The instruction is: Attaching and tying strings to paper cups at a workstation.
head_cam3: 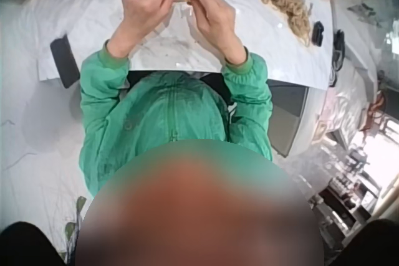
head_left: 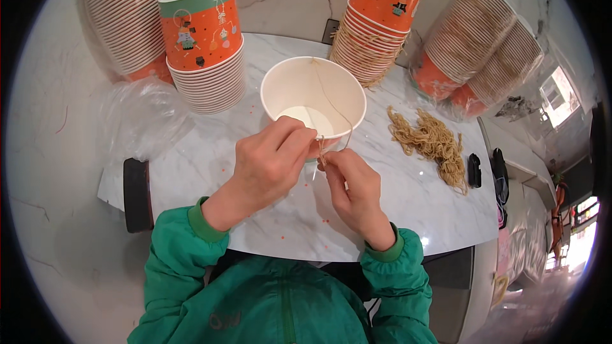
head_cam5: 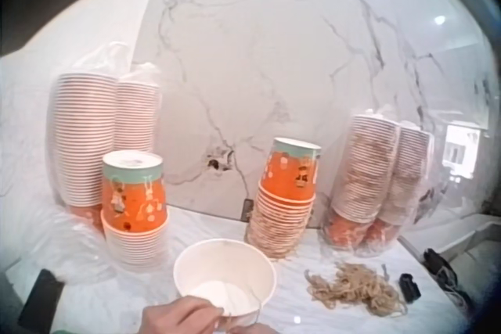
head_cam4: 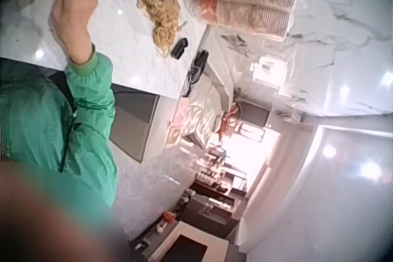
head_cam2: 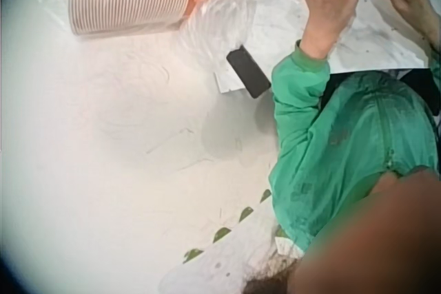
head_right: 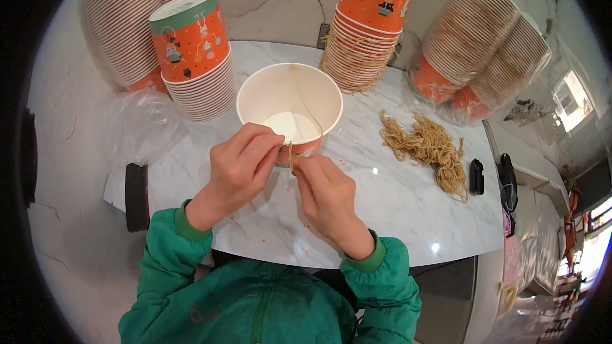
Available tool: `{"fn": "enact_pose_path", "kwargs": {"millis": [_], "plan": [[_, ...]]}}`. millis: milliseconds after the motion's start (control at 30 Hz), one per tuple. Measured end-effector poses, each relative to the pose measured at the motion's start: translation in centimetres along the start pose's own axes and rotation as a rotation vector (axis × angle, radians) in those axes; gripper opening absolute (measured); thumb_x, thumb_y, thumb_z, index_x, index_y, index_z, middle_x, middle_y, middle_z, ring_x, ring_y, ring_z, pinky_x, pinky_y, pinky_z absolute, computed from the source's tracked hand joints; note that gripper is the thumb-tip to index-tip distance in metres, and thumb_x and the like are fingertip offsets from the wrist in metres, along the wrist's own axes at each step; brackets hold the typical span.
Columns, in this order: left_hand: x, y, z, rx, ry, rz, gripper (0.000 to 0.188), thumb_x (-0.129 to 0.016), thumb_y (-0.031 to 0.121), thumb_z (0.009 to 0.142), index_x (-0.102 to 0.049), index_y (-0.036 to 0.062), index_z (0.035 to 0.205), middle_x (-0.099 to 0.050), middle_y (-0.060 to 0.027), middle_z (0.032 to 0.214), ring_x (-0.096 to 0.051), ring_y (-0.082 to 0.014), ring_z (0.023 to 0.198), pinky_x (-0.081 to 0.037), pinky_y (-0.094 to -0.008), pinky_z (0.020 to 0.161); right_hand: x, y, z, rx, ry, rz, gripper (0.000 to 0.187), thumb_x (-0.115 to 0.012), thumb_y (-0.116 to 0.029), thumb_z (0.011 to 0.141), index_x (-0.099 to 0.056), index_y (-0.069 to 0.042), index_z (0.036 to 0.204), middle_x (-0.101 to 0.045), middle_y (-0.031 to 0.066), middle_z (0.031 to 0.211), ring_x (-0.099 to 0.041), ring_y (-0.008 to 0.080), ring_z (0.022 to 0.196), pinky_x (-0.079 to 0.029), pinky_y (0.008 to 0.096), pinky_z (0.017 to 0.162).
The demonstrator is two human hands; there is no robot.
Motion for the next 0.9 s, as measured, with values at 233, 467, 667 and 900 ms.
{"fn": "enact_pose_path", "kwargs": {"millis": [233,467,667,900], "plan": [[0.5,0.7,-0.1,0.015,-0.035,0.008,0.023,-0.076,-0.005,0.078,-0.07,0.0031,0.099,-0.068,-0.0079,0.091,-0.069,-0.027,0.072,-0.054,-0.0353,0.057,1.9,0.3,0.2,-0.382,-0.02,0.667,0.016,-0.062,0.001,0.1,-0.069,-0.001,0.114,-0.068,0.0021,0.106,-0.065,0.0121,0.09,-0.051,0.026,0.075],[0.6,1.0,0.1,-0.001,-0.051,0.048,0.024,-0.077,-0.004,0.076,-0.071,0.0039,0.098,-0.067,-0.0063,0.087,-0.068,-0.0252,0.072,-0.053,-0.0349,0.057,1.6,1.3,0.2,-0.534,0.064,0.662,0.009,-0.06,-0.003,0.103,-0.068,-0.001,0.107,-0.069,-0.0012,0.098,-0.062,0.0075,0.084,-0.048,0.0237,0.072],[0.3,1.0,-0.2,-0.062,0.025,0.171,0.023,-0.079,0.006,0.074,-0.07,0.0074,0.094,-0.059,-0.0013,0.083,-0.062,-0.0197,0.07,-0.048,-0.0328,0.054,-0.4,1.2,0.1,0.138,0.144,-0.052,0.032,-0.065,0.013,0.075,-0.068,-0.002,0.103,-0.062,0.0108,0.086,-0.062,0.0276,0.075,-0.049,0.0337,0.066],[0.6,1.1,0.1,0.008,0.031,0.119,0.019,-0.077,0.003,0.075,-0.07,0.0069,0.092,-0.061,-0.003,0.082,-0.062,-0.0214,0.07,-0.048,-0.0343,0.056,-1.7,1.2,0.9,0.254,0.117,-0.318,0.039,-0.07,0.005,0.069,-0.07,-0.002,0.107,-0.061,0.0058,0.091,-0.058,0.0248,0.079,-0.046,0.0367,0.065]]}}
Point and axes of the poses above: each hand's wrist, its own z-axis towards the middle knuckle, its own x-axis out of the back of the hand, y = z × x, the point moved 1 cm from there along z, towards the middle knuckle
